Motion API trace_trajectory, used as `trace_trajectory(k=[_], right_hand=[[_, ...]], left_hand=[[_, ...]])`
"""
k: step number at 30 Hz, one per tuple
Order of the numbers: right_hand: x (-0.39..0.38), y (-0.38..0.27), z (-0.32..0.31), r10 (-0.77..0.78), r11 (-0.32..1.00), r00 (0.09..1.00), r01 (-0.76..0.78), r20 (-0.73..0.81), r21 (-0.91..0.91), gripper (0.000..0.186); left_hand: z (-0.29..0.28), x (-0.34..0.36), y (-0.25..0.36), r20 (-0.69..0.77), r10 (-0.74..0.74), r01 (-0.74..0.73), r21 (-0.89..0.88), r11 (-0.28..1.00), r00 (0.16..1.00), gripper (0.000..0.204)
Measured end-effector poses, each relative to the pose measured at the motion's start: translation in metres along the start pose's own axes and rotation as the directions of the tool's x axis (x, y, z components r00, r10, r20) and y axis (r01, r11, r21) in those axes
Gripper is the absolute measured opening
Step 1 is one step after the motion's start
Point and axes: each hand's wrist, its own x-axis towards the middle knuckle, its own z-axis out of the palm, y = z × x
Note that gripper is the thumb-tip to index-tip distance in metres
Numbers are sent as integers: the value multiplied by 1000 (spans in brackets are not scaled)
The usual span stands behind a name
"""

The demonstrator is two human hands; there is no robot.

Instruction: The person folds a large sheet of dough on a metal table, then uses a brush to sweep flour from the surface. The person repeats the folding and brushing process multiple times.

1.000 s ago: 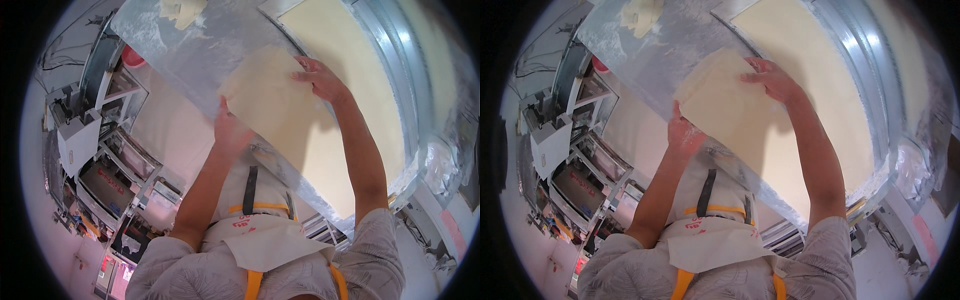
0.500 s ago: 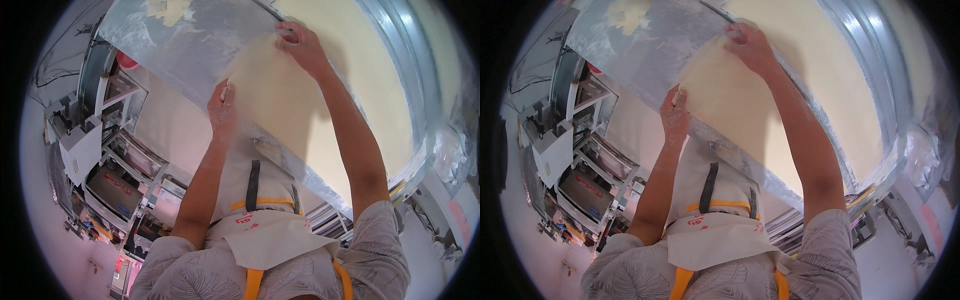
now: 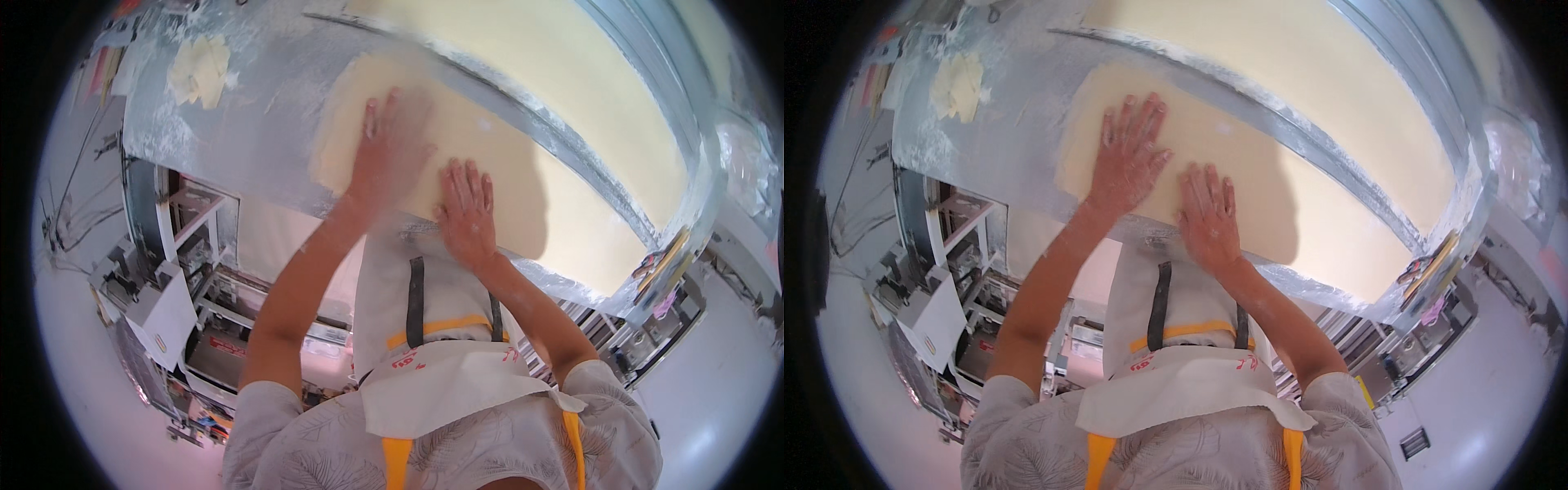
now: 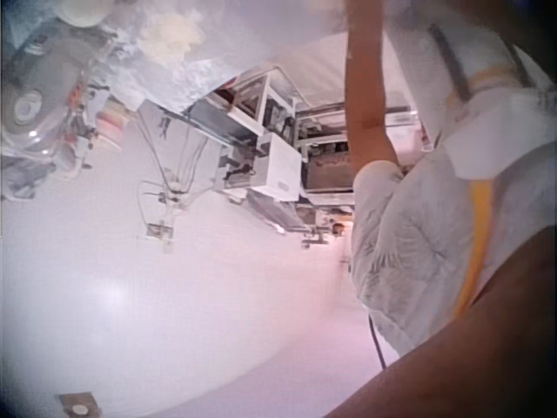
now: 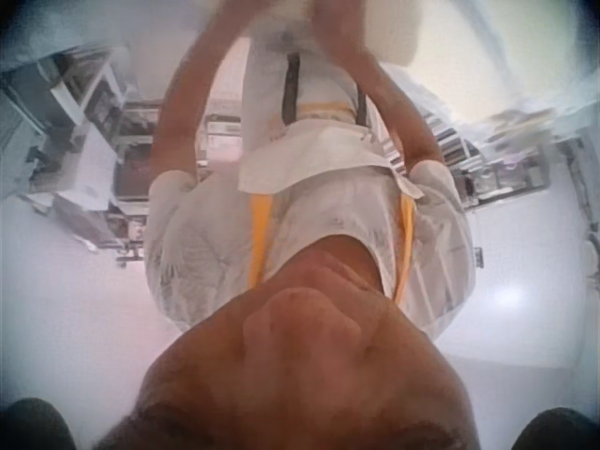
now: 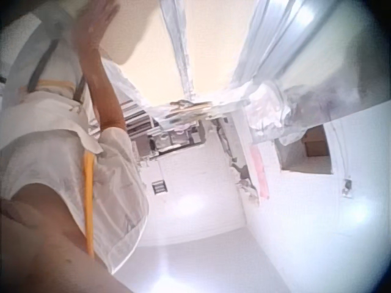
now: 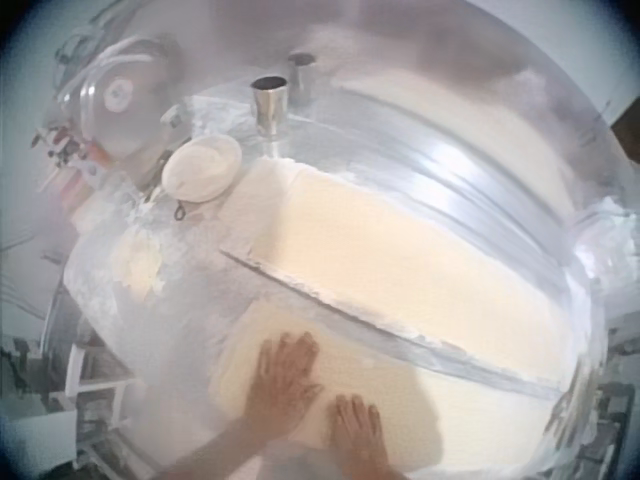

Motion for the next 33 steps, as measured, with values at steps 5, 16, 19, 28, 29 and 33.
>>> trace_trajectory(k=[5,16,19,28,29,33], right_hand=[[-16,24,-7,155,987,980,-160,-123,-30,66],[-167,146,-47,526,840,820,-542,-223,-12,65],[-236,189,-61,660,731,693,-681,-289,34,62],[-415,394,-112,650,667,369,-696,-665,266,52],[-424,428,-128,630,676,323,-676,-706,293,50],[-441,566,-205,538,453,53,-860,-841,236,32]], left_hand=[[4,18,-30,-58,-40,49,169,984,998,84],[30,7,30,114,46,-67,191,979,992,81],[31,5,43,43,31,-40,220,975,999,78],[74,-10,220,48,26,-35,205,978,999,63],[89,-13,249,47,30,-36,137,990,998,59],[136,-10,394,172,28,-27,-8,1000,985,44]])
